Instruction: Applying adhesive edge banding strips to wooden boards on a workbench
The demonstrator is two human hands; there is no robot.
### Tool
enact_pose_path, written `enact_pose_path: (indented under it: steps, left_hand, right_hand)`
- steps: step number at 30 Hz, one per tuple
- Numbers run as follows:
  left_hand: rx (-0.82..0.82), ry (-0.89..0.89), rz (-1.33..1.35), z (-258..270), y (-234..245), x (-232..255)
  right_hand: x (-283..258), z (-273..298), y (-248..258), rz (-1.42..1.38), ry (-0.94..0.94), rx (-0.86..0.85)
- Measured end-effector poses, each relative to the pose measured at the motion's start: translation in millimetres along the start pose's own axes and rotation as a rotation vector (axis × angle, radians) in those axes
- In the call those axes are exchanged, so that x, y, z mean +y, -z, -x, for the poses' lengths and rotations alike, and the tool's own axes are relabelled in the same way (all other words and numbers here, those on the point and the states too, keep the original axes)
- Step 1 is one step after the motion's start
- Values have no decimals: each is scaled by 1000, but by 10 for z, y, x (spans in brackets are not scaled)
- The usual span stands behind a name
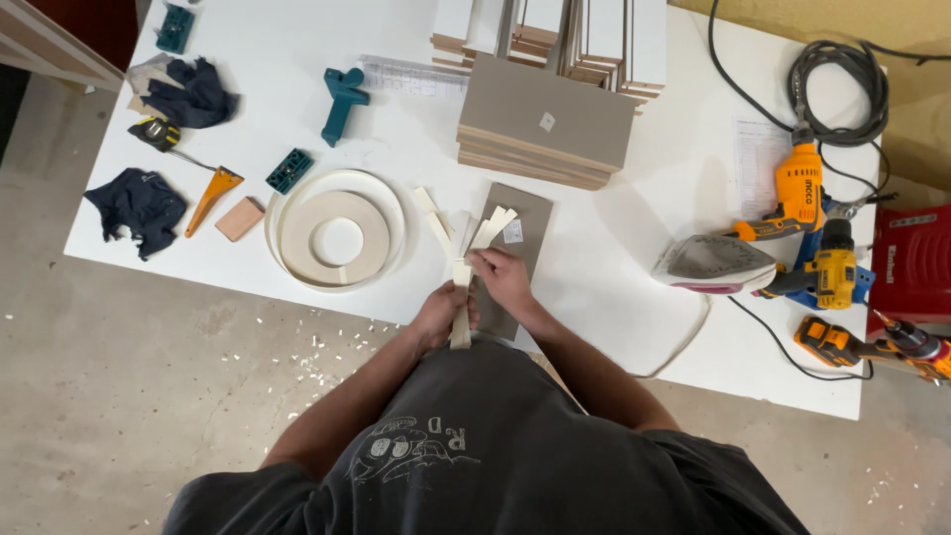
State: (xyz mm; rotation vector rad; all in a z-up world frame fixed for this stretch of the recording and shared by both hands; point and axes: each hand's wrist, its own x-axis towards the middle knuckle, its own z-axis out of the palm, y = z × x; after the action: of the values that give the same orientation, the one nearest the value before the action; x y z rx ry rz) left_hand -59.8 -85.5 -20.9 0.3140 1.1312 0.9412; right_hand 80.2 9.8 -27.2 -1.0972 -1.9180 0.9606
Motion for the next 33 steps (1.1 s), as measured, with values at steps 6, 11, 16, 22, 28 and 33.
enact_pose_path:
  steps: [6,11,16,22,28,33]
  left_hand:
    - [178,-62,136,-66,333,7]
    - [319,-171,117,-143,713,308]
    - [382,-229,65,-350,1009,335]
    - [440,-335,-24,-504,1011,520]
    - [460,-361,-189,-699,917,631]
    - [264,-206,-1,-307,496,686]
  right_hand:
    - [451,-732,-552,321,-62,-328]
    - [467,-1082,-830,478,-255,-597]
    - [799,-1116,-870,366,-202,-501]
    - [208,-1093,-312,-277,-505,-245]
    - [-445,-990,-80,-378,-394,-378]
    - [-400,-967,-522,136,-329,-638]
